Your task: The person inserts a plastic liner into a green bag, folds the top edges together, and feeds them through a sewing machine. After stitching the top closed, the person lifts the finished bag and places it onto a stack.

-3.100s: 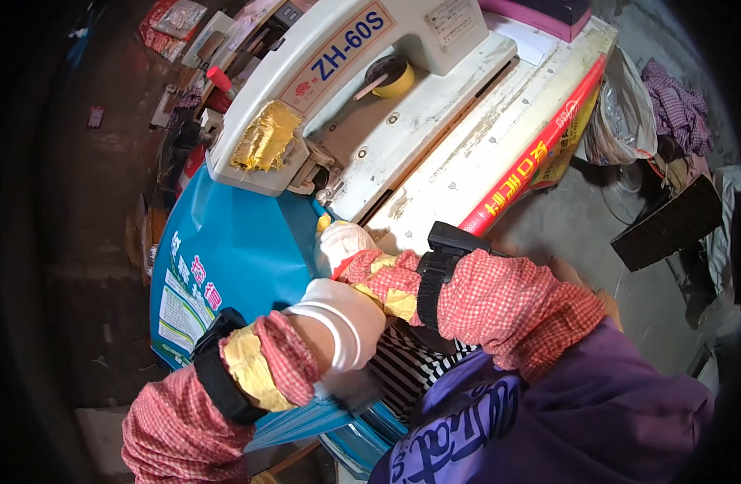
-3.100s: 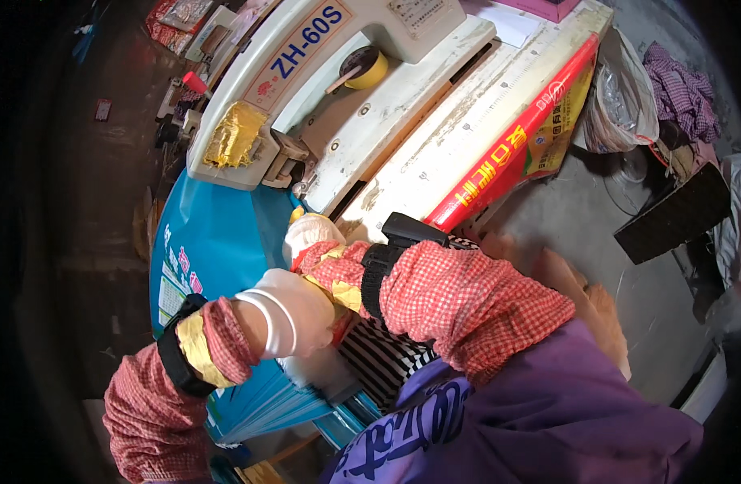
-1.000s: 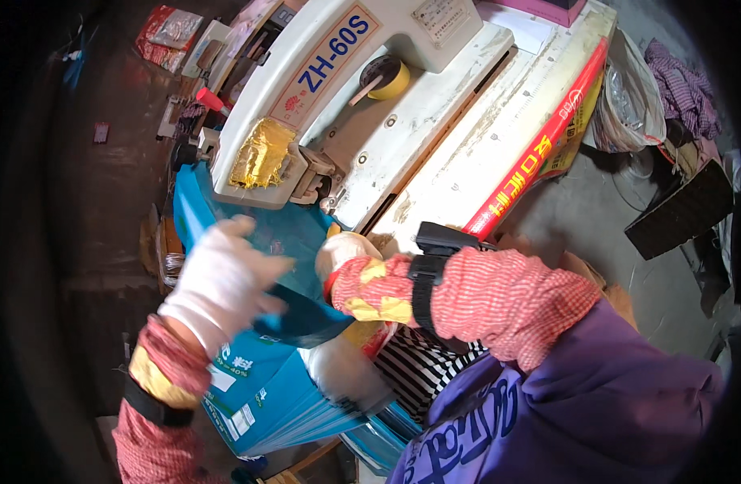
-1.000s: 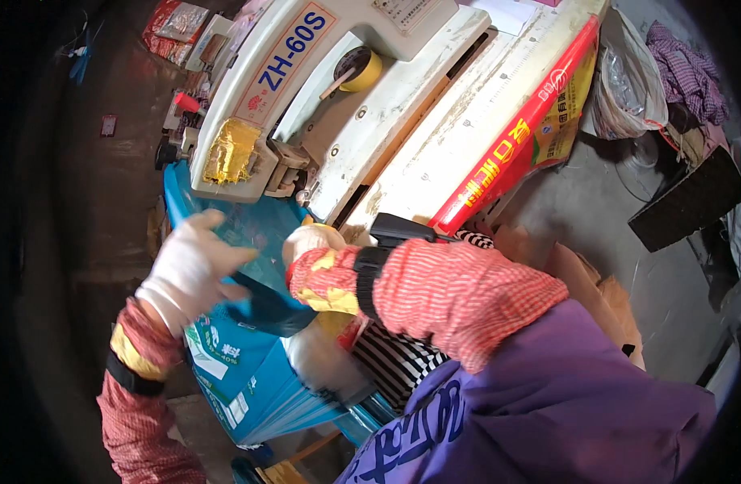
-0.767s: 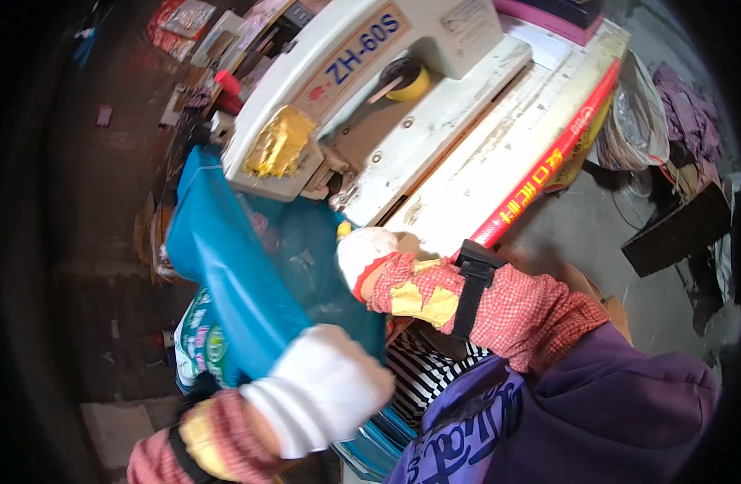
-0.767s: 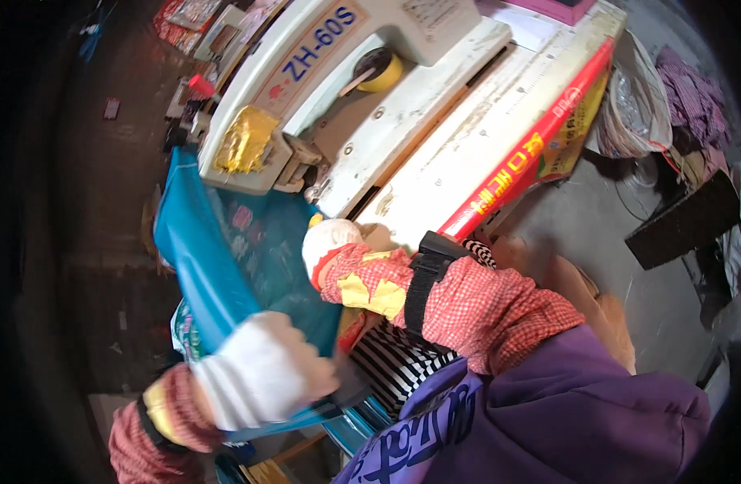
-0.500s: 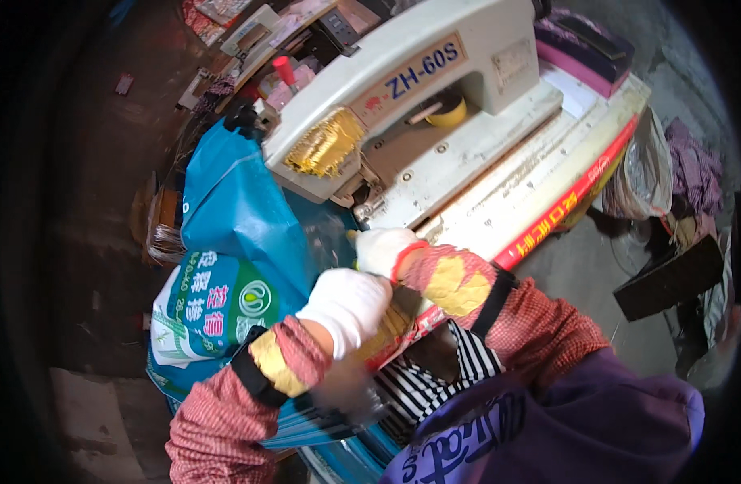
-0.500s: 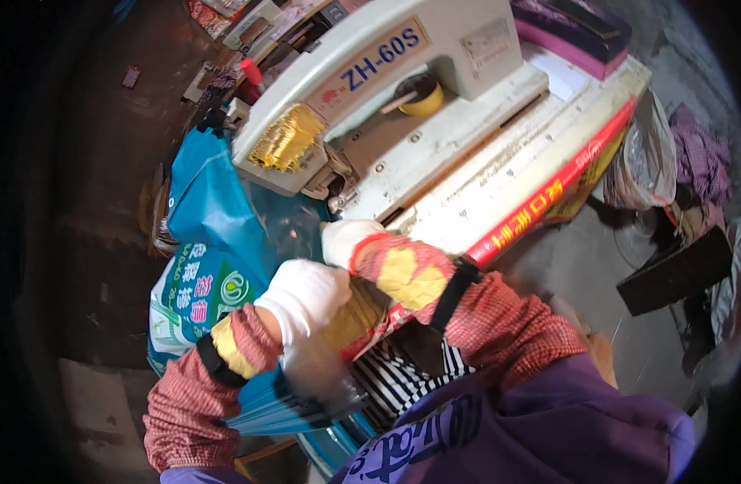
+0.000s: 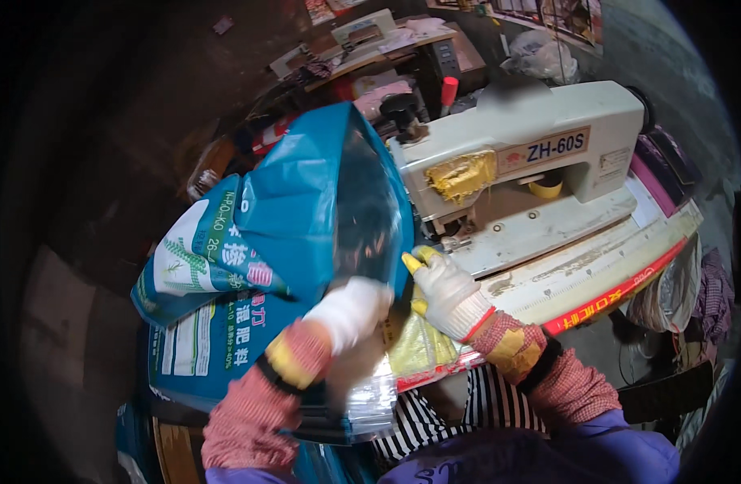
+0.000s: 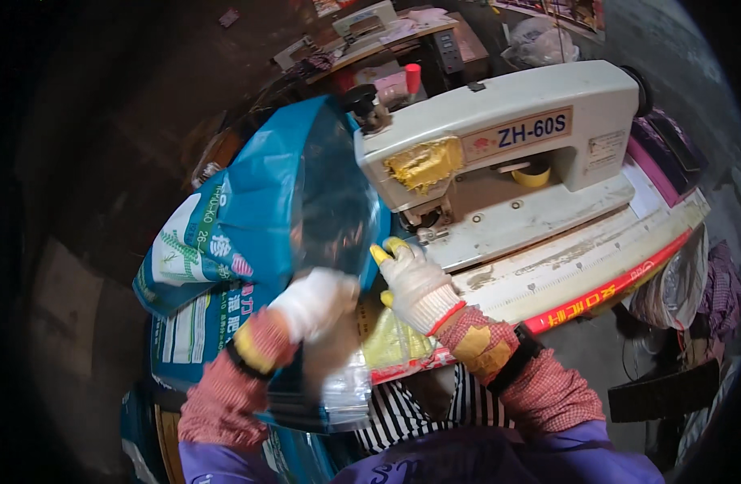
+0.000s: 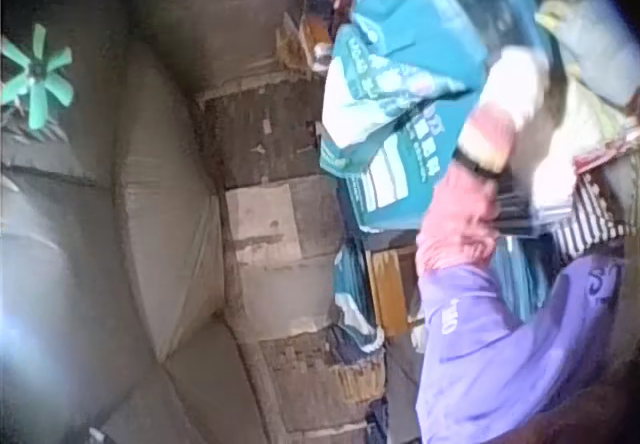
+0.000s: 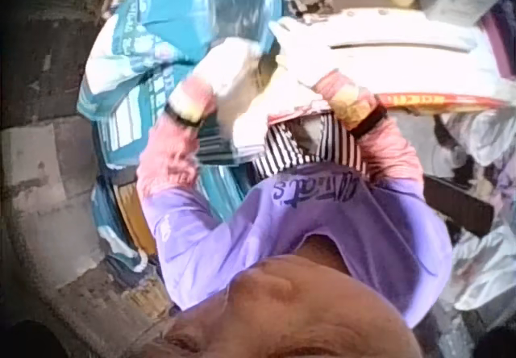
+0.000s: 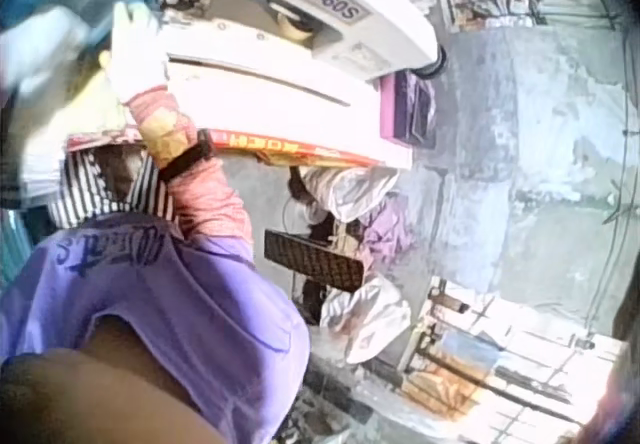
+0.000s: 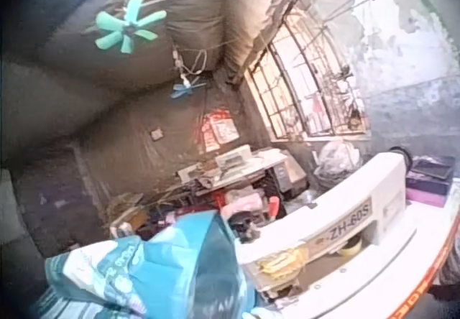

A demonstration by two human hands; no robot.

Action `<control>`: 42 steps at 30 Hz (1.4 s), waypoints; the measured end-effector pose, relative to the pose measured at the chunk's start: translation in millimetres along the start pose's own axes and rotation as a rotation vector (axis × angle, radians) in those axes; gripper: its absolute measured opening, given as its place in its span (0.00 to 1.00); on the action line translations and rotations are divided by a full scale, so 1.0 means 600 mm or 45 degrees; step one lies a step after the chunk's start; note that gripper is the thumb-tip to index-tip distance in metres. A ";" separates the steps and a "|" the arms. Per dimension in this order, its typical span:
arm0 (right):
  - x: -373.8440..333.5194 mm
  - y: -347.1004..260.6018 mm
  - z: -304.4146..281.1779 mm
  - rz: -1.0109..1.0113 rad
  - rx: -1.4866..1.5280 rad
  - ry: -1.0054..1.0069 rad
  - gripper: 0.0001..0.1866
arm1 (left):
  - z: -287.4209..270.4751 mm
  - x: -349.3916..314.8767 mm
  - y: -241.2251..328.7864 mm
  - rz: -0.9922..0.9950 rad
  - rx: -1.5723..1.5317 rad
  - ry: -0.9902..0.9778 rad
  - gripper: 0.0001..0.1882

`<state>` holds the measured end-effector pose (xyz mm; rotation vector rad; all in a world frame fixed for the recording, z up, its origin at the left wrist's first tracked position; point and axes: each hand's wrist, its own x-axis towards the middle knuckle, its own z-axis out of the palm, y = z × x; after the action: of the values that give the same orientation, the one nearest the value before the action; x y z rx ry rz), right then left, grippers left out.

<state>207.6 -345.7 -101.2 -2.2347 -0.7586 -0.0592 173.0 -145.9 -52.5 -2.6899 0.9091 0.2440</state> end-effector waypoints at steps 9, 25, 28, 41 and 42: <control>0.038 -0.083 0.032 -0.655 -0.286 -0.067 0.11 | -0.358 -0.248 0.122 -0.219 0.782 0.753 0.11; -0.109 -0.059 -0.051 -0.321 0.461 0.067 0.11 | 0.112 -0.351 -0.057 -1.266 0.273 0.106 0.18; -0.113 -0.077 0.028 -0.099 0.782 0.096 0.14 | 0.155 -0.391 -0.059 -1.320 0.242 0.150 0.12; 0.008 -0.173 0.087 -0.598 -1.204 -0.770 0.10 | 0.152 -0.580 0.246 -2.214 -0.771 0.777 0.35; 0.006 -0.220 0.065 -0.803 -1.133 -0.800 0.10 | 0.159 -0.547 0.282 -2.290 -0.973 0.910 0.42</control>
<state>132.0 -246.8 -41.8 -2.7359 -2.0925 0.0095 -195.6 -58.0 -97.2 -2.9403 -1.9644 -0.9143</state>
